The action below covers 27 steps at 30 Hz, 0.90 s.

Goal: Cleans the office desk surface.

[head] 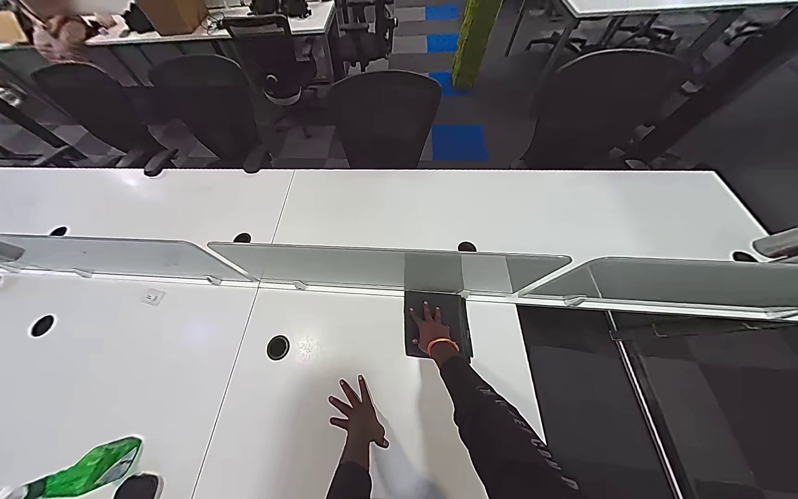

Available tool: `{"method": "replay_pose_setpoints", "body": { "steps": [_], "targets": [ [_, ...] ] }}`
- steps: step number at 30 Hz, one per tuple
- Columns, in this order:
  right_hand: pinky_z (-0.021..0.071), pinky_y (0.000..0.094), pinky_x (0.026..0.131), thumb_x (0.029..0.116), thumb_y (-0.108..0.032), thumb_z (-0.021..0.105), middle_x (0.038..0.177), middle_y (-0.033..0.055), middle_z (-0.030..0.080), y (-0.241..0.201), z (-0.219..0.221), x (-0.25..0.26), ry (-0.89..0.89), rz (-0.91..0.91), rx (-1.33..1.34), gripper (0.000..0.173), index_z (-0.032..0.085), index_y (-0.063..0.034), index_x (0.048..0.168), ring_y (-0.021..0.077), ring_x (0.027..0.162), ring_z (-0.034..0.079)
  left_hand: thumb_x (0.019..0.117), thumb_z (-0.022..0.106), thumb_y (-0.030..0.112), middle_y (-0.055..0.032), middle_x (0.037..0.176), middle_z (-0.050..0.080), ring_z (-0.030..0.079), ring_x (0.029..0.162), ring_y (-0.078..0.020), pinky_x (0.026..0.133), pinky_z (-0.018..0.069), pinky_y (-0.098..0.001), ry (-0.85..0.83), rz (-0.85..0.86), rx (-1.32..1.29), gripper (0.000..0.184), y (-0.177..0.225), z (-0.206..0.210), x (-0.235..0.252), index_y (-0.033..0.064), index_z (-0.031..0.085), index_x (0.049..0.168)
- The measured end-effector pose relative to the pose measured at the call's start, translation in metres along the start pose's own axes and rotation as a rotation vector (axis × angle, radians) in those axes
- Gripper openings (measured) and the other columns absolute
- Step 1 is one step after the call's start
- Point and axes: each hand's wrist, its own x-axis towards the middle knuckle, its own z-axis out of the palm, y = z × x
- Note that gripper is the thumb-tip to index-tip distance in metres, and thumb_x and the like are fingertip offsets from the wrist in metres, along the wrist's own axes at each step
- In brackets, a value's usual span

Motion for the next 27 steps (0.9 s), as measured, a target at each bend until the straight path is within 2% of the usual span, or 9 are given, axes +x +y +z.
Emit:
{"method": "replay_pose_setpoints", "body": {
  "steps": [6,9,12,16,19,24,27],
  "targets": [
    [0.0456,0.0720,0.102,0.0866,-0.045,0.078,0.174,0.0117,-0.001,0.008,0.039,-0.045,0.026,-0.016,-0.026,0.100,0.017,-0.0368,0.166,0.0503,0.157,0.006,0.0374,0.102,0.037,-0.0243,0.159,-0.041,-0.021,0.142,-0.0705,0.094,0.0191,-0.0932,0.037,0.052,-0.062,0.174,-0.006,0.002,-0.004,0.0295,-0.019,0.163],
    [0.0465,0.0709,0.102,0.0876,-0.048,0.076,0.175,0.0111,-0.001,0.022,0.070,-0.085,0.015,-0.034,-0.054,0.098,0.017,-0.0372,0.166,0.0494,0.157,0.006,0.0380,0.101,0.044,-0.0234,0.162,-0.037,-0.019,0.143,-0.0689,0.098,0.0181,-0.0920,0.091,0.110,-0.069,0.171,-0.016,0.005,-0.009,0.0318,-0.014,0.164],
    [0.0462,0.0704,0.103,0.0886,-0.048,0.075,0.175,0.0088,0.002,0.050,0.102,-0.127,0.009,-0.046,-0.051,0.094,0.021,-0.0392,0.165,0.0464,0.158,0.007,0.0422,0.098,0.055,-0.0169,0.167,-0.031,-0.018,0.148,-0.0614,0.101,0.0178,-0.0905,0.141,0.204,-0.037,0.163,-0.042,0.009,-0.014,0.0346,-0.006,0.165],
    [0.0455,0.0680,0.106,0.0873,-0.048,0.078,0.175,0.0075,0.006,0.107,0.133,-0.180,0.028,0.052,0.003,0.093,0.025,-0.0389,0.164,0.0451,0.158,0.011,0.0449,0.100,0.043,-0.0087,0.173,-0.015,-0.010,0.155,-0.0500,0.103,0.0173,-0.0892,0.186,0.303,0.077,0.153,-0.083,0.013,-0.023,0.0360,0.006,0.166],
    [0.0456,0.0668,0.107,0.0878,-0.049,0.078,0.174,0.0117,0.007,0.137,0.161,-0.217,0.062,0.145,0.059,0.094,0.024,-0.0373,0.164,0.0480,0.156,0.015,0.0481,0.100,0.037,-0.0084,0.173,-0.011,-0.006,0.156,-0.0506,0.104,0.0179,-0.0881,0.189,0.279,0.095,0.149,-0.114,0.026,-0.036,0.0363,0.009,0.166],
    [0.0484,0.0632,0.106,0.0895,-0.053,0.074,0.174,0.0162,0.005,0.152,0.212,-0.272,0.066,0.284,0.089,0.095,0.020,-0.0341,0.166,0.0506,0.154,0.019,0.0581,0.094,0.048,-0.0096,0.173,-0.012,-0.007,0.155,-0.0512,0.105,0.0185,-0.0875,0.184,0.246,0.080,0.139,-0.163,0.063,-0.060,0.0347,0.007,0.166],
    [0.0479,0.0645,0.105,0.0931,-0.046,0.072,0.173,0.0182,0.009,0.148,0.235,-0.300,0.101,0.288,0.115,0.086,0.027,-0.0307,0.164,0.0518,0.153,0.021,0.0618,0.092,0.050,-0.0088,0.173,-0.011,-0.005,0.155,-0.0521,0.104,0.0192,-0.0875,0.178,0.233,0.057,0.134,-0.188,0.077,-0.075,0.0354,0.009,0.166]
  ]
}}
